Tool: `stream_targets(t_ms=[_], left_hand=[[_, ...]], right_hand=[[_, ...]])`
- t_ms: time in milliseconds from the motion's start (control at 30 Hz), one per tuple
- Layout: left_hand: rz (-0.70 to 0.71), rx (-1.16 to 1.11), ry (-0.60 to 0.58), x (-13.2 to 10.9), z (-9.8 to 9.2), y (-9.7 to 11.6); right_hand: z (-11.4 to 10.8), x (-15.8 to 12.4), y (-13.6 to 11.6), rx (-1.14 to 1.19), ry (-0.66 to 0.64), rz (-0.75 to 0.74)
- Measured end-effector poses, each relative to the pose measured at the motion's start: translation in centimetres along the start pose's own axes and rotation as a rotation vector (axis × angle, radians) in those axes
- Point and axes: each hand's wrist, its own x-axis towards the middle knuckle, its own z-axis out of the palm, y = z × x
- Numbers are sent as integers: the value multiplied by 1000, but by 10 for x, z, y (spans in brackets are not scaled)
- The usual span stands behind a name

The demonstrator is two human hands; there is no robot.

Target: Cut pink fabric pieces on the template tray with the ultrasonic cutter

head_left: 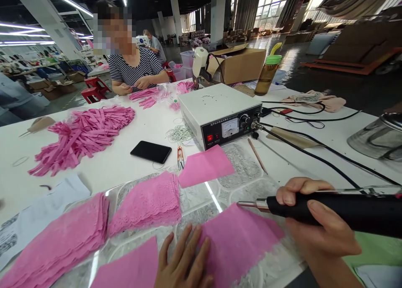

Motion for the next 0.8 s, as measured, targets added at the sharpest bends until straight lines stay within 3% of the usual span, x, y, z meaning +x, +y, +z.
stream_targets(t_ms=[267, 600, 800], left_hand=[[-1, 30, -32, -2, 0, 1], [14, 14, -19, -2, 1, -1], [-81, -24, 20, -8, 10, 4]], right_hand=[[-17, -4, -11, -24, 24, 8], [-16, -6, -7, -25, -22, -12], [-17, -2, -10, -14, -34, -22]])
